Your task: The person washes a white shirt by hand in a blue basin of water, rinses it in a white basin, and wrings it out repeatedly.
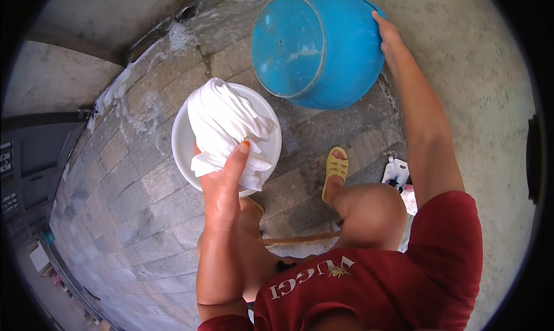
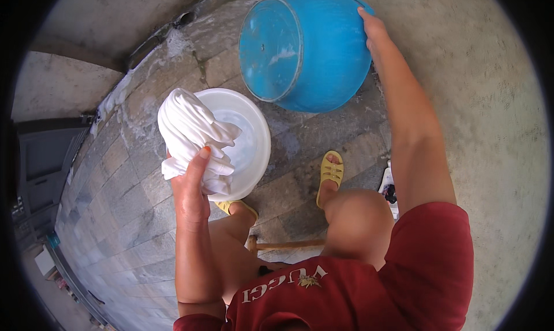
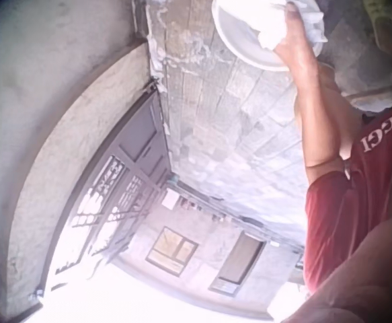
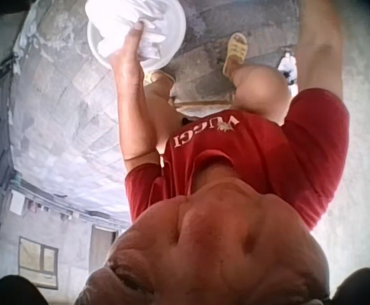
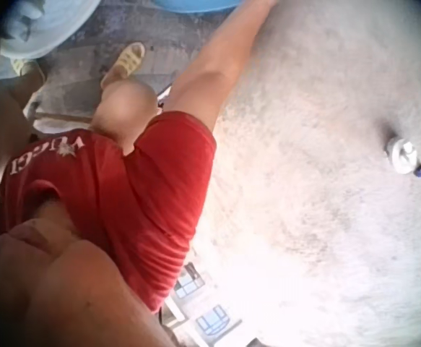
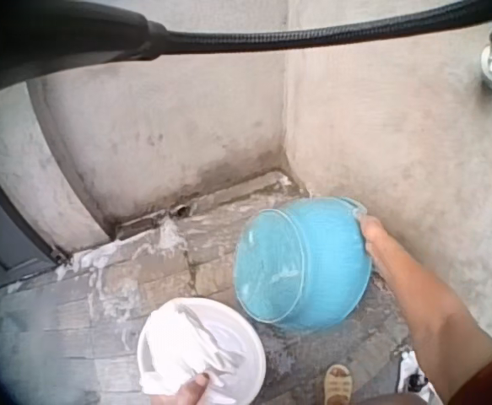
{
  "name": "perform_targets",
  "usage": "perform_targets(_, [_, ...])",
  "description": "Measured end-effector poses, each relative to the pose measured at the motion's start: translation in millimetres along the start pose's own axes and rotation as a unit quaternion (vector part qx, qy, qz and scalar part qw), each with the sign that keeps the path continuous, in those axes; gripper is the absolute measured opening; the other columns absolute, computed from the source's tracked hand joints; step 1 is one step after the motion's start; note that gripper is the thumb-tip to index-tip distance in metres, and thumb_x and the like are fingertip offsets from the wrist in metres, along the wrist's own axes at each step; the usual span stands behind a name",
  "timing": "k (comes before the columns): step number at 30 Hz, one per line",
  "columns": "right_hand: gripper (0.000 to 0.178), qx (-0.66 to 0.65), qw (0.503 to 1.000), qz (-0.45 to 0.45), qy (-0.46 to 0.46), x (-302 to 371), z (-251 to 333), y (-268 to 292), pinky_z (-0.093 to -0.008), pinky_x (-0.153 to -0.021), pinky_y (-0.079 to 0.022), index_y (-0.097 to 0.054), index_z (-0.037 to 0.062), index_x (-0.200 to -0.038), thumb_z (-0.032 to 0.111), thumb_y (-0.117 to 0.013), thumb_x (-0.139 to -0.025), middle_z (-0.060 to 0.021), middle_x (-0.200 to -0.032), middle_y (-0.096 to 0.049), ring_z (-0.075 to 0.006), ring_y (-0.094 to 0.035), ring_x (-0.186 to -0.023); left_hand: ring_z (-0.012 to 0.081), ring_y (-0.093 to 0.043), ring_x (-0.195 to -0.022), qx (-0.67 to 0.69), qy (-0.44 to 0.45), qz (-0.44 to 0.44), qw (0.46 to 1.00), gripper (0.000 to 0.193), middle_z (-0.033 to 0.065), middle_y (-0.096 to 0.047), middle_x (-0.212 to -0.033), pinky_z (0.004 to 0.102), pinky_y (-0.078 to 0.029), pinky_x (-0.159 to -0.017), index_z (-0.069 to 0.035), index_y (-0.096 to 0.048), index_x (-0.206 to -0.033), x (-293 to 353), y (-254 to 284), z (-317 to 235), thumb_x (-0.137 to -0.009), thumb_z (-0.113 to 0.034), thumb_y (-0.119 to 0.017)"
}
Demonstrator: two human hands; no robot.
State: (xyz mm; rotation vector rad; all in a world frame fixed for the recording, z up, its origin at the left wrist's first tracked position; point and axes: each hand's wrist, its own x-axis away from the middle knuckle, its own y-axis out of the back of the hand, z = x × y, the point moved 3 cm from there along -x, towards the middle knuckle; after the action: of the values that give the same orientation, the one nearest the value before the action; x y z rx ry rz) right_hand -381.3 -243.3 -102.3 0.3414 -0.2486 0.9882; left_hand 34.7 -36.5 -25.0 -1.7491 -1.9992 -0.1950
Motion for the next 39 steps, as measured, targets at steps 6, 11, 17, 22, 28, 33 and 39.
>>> perform_targets(6, [0.063, -0.221, 0.969, -0.084, -0.066, -12, -40, 35, -0.0466, -0.105, -0.033, -0.031, -0.0048, -0.138, 0.036, -0.049, -0.094, -0.0221, -0.145, -0.03, -0.0364, -0.037, -0.128, 0.0204, -0.056, -0.099, 0.007, 0.018, 0.005, 1.0, 0.063, 0.0131, -0.054, -0.112, 0.0339, -0.046, -0.084, -0.001, -0.032, -0.13, 4, 6, 0, -0.08, -0.017, -0.066])
perform_targets(11, [0.053, -0.11, 0.981, -0.148, 0.057, -6, 9, 43, -0.0394, -0.095, -0.041, -0.048, -0.0043, -0.124, 0.039, -0.051, -0.094, -0.0188, -0.124, -0.051, -0.0284, -0.051, -0.109, 0.0207, -0.059, -0.091, -0.006, -0.017, -0.024, 1.0, 0.056, 0.0137, -0.058, -0.105, 0.0333, -0.048, -0.079, 0.002, -0.039, -0.126, 7, -1, -2, -0.081, -0.019, -0.063])
perform_targets(17, [0.041, 0.317, 0.885, 0.113, 0.323, 71, -39, -10, -0.0394, -0.071, -0.045, -0.058, 0.0025, -0.085, 0.043, -0.052, -0.091, -0.0145, -0.078, -0.059, -0.0283, -0.056, -0.073, 0.0198, -0.055, -0.102, 0.069, 0.061, 0.049, 0.995, 0.061, 0.0117, -0.053, -0.116, 0.0338, -0.046, -0.086, -0.002, -0.033, -0.131, 2, 0, 1, -0.081, -0.015, -0.067])
perform_targets(22, [0.024, 0.608, 0.653, 0.312, 0.327, 164, -168, 10, -0.0438, -0.075, -0.047, -0.054, 0.007, -0.095, 0.03, -0.053, -0.09, -0.014, -0.086, -0.062, -0.0334, -0.06, -0.084, 0.0206, -0.055, -0.102, 0.045, 0.025, 0.03, 0.998, 0.064, 0.0131, -0.053, -0.117, 0.0337, -0.046, -0.086, -0.001, -0.032, -0.132, 5, -2, -6, -0.08, -0.015, -0.068])
perform_targets(28, [0.022, 0.753, 0.578, 0.294, 0.109, 159, -232, 83, -0.0434, -0.083, -0.047, -0.058, 0.0081, -0.104, 0.016, -0.055, -0.083, -0.0129, -0.102, -0.063, -0.0314, -0.059, -0.099, 0.022, -0.057, -0.1, 0.019, 0.02, 0.015, 1.0, 0.062, 0.0144, -0.055, -0.114, 0.034, -0.047, -0.085, 0.0, -0.033, -0.131, 7, -5, -11, -0.081, -0.016, -0.066])
perform_targets(33, [0.037, 0.578, 0.794, 0.12, 0.145, 143, -105, 146, -0.0398, -0.088, -0.046, -0.055, 0.0097, -0.12, 0.024, -0.056, -0.086, -0.0141, -0.112, -0.063, -0.0342, -0.059, -0.101, 0.0221, -0.059, -0.096, 0.02, 0.031, 0.036, 0.999, 0.061, 0.0143, -0.056, -0.112, 0.0342, -0.048, -0.081, -0.001, -0.034, -0.13, 4, -9, -6, -0.08, -0.016, -0.066])
perform_targets(39, [0.056, 0.271, 0.851, -0.209, 0.399, 183, 235, 159, -0.0369, -0.085, -0.046, -0.052, 0.002, -0.12, 0.049, -0.048, -0.09, -0.0206, -0.1, -0.064, -0.0306, -0.062, -0.094, 0.0209, -0.06, -0.093, 0.035, 0.003, 0.028, 0.999, 0.055, 0.0122, -0.059, -0.108, 0.0335, -0.048, -0.079, -0.001, -0.042, -0.125, -4, 13, -9, -0.079, -0.016, -0.068])
